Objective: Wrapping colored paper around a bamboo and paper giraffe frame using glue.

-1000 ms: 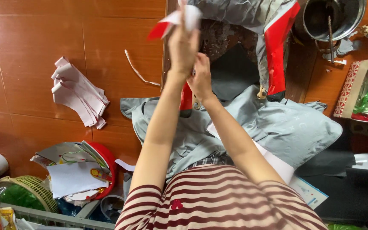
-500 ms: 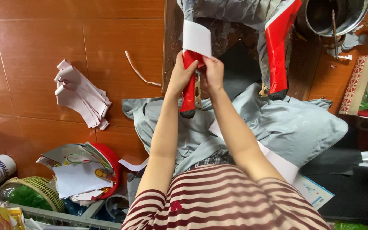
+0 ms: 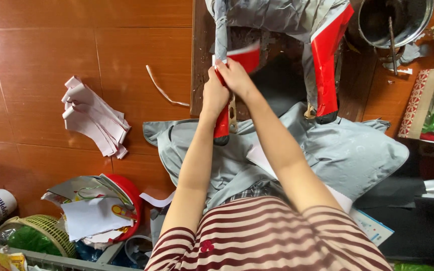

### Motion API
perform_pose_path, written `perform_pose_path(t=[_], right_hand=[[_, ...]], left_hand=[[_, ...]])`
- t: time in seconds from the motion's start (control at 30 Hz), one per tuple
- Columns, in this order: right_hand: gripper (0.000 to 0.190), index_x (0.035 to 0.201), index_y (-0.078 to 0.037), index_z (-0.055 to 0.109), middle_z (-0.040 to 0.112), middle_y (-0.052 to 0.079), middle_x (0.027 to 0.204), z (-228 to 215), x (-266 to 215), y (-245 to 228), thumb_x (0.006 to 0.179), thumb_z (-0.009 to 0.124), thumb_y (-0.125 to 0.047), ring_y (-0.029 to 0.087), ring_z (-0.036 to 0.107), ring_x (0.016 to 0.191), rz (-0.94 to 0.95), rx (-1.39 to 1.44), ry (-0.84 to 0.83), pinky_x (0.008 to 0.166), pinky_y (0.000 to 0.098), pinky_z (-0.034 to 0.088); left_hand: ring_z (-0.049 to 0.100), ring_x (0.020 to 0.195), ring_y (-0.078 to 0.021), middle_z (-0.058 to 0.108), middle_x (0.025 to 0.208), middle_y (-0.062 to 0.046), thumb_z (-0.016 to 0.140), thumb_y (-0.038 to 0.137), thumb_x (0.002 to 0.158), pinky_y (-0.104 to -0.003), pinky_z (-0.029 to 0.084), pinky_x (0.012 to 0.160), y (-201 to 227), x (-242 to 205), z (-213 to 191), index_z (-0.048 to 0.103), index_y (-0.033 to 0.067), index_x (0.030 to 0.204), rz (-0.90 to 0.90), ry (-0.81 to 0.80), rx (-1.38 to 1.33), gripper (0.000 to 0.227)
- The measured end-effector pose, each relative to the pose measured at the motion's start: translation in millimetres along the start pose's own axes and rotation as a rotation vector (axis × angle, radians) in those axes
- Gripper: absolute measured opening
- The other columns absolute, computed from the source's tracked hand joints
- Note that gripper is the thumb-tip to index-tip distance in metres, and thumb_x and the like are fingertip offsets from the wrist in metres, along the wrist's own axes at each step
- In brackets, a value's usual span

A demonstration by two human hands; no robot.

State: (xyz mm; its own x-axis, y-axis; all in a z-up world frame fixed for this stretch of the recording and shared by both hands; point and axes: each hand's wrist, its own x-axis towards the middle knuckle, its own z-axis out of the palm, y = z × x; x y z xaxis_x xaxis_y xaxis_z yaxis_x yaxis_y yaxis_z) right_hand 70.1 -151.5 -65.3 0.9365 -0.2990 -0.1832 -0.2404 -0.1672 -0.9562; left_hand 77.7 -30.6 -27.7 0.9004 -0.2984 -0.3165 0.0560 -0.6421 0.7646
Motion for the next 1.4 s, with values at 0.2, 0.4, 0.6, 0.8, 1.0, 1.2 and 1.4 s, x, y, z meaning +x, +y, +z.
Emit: perform_pose_path(t=[0.2,0.4,0.6,0.8,1.0,1.2,1.4], right_hand=[[0.026,0.112,-0.003,0.067,0.073,0.008,0.101,-11,13,7,0.106,0.064,-0.028,0.019,0.070,0.088,0.435,1.142,-0.333,0.083,0.0361,0.058],[0.024,0.116,-0.003,0.067,0.074,0.008,0.102,20,29,45,0.103,0.063,-0.022,0.020,0.071,0.091,0.391,1.348,-0.218,0.085,0.0363,0.059],[0.031,0.128,-0.013,0.060,0.071,0.006,0.099,13,-2,-22,0.098,0.066,-0.021,0.016,0.066,0.082,0.159,0.905,-0.032,0.077,0.0338,0.057],[0.022,0.116,-0.004,0.069,0.073,0.005,0.112,15,-20,-30,0.103,0.068,-0.022,0.018,0.067,0.106,-0.468,-0.304,0.508,0.094,0.0288,0.055],[0.016,0.097,0.004,0.075,0.076,0.007,0.093,2,1,-9,0.095,0.069,-0.011,0.013,0.069,0.078,0.060,0.896,0.554,0.071,0.0277,0.056],[0.015,0.086,-0.005,0.069,0.069,0.006,0.079,-15,0,44,0.098,0.072,-0.014,0.016,0.062,0.060,0.401,1.177,0.277,0.051,0.0281,0.045],[0.044,0.080,0.000,0.071,0.066,0.010,0.068,-5,1,36,0.110,0.060,-0.031,0.014,0.057,0.061,0.092,0.281,0.565,0.057,0.0291,0.046]], left_hand=[[0.076,0.100,-0.0396,0.071,0.118,-0.029,0.080,0.025,0.090,-0.045,0.061,0.083,22,-16,-30,0.001,0.0055,0.158,0.254,-0.200,-0.240,0.106],[0.067,0.111,-0.0421,0.066,0.126,-0.029,0.077,0.025,0.096,-0.046,0.053,0.094,61,-17,-53,-0.008,0.0107,0.166,-0.051,-0.209,0.079,0.110],[0.061,0.130,-0.0490,0.051,0.150,-0.033,0.071,-0.009,0.090,-0.051,0.053,0.109,68,45,-60,0.020,0.0217,0.164,0.679,0.598,-0.078,0.095],[0.075,0.089,-0.0345,0.075,0.101,-0.026,0.067,0.006,0.100,-0.039,0.061,0.084,103,46,-36,0.022,0.0230,0.164,0.167,0.076,-0.005,0.080],[0.069,0.121,-0.0312,0.053,0.144,-0.034,0.069,0.006,0.106,-0.038,0.061,0.096,3,64,3,0.029,0.0137,0.160,0.614,0.316,-0.180,0.068],[0.074,0.095,-0.0262,0.073,0.118,-0.020,0.071,0.030,0.093,-0.037,0.060,0.076,41,28,-10,0.046,0.0033,0.140,-0.037,-0.068,-0.344,0.059],[0.076,0.099,-0.0300,0.076,0.109,-0.019,0.079,0.027,0.082,-0.039,0.059,0.084,22,45,5,0.050,0.0043,0.134,0.029,0.003,-0.187,0.063]])
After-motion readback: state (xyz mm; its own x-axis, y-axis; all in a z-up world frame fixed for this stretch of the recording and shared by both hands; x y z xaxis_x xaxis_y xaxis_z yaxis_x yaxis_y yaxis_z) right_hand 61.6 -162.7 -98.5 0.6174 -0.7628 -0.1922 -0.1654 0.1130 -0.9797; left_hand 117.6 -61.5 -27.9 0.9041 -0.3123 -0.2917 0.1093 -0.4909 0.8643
